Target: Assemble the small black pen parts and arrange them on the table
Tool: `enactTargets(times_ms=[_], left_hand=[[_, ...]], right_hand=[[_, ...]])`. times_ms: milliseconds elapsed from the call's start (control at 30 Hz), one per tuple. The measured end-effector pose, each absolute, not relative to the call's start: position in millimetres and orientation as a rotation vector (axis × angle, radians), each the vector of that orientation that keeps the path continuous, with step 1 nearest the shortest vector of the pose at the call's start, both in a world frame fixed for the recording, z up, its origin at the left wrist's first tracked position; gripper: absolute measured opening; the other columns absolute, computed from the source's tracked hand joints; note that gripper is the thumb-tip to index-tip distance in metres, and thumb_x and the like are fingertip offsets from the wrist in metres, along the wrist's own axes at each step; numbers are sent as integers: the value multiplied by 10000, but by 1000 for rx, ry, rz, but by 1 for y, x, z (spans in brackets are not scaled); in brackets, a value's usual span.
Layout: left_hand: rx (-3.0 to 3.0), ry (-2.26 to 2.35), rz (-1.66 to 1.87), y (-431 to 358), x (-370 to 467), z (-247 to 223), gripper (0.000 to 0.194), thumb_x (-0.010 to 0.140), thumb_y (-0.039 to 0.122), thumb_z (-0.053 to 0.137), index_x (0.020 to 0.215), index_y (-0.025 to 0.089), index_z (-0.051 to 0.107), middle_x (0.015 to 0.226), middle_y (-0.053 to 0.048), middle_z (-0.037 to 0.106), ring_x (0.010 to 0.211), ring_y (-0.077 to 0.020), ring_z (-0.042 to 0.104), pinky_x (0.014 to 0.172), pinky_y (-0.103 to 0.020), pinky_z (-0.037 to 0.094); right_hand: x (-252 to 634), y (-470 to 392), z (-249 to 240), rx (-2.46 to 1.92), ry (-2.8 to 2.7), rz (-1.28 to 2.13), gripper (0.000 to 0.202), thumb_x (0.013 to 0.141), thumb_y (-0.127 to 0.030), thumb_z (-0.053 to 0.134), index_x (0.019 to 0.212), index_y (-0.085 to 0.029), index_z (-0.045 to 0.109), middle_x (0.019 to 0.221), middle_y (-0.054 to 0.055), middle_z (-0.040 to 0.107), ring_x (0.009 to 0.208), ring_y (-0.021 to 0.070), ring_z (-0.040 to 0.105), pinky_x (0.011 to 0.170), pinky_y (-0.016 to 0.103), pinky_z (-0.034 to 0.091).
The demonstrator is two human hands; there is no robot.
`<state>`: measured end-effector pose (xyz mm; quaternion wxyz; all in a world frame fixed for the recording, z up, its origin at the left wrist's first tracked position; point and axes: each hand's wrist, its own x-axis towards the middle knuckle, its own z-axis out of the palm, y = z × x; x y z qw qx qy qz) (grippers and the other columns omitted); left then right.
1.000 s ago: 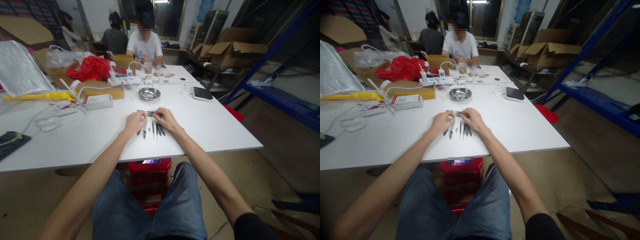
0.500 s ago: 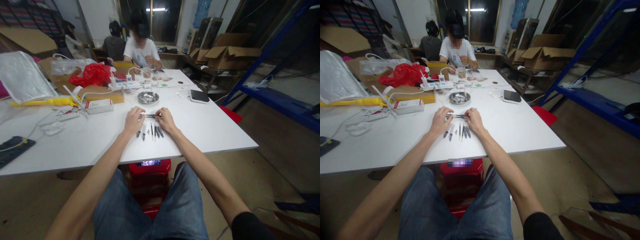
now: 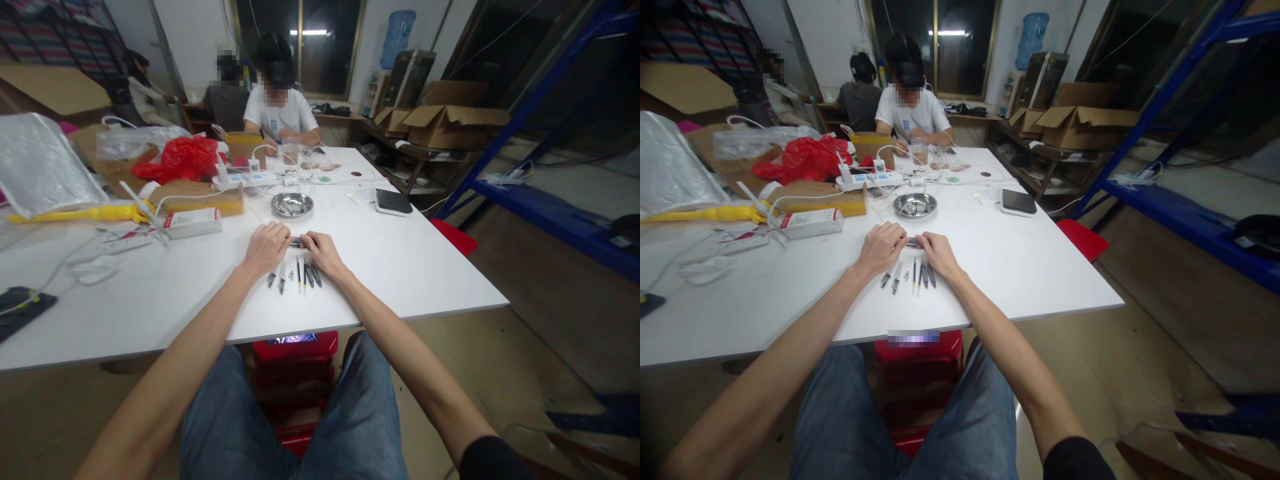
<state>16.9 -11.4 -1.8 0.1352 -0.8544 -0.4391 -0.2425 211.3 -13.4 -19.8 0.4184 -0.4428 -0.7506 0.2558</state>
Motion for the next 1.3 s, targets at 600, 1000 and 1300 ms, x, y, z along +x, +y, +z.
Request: enactTargets(times_ms=[600, 1000, 1300], left_hand=[[-2315, -1804, -551, -17, 13, -9, 363, 1074, 344, 343, 1056, 222, 684, 1000, -86, 759, 989, -255, 696, 708, -330, 398], [-2355, -1739, -567, -21, 16, -9, 372, 1065, 344, 363, 1038, 227, 715, 1004, -76, 766, 1006, -250, 691, 750, -338, 435], [-2360, -1731, -547, -25, 18, -10, 373, 1067, 358, 356, 1039, 230, 705, 994, -77, 763, 996, -248, 693, 744, -326, 436]], right_hand=[[196, 12, -12, -990, -2084, 335, 141, 991, -264, 544, 969, -183, 657, 945, 74, 679, 899, 215, 584, 847, 321, 436], [197, 0, -21, -954, -2077, 288, 153, 965, -240, 615, 1097, -185, 669, 1024, 83, 691, 986, 242, 567, 873, 351, 424], [198, -8, -15, -995, -2116, 262, 162, 957, -121, 553, 980, -181, 702, 954, 79, 701, 959, 249, 549, 869, 364, 395]])
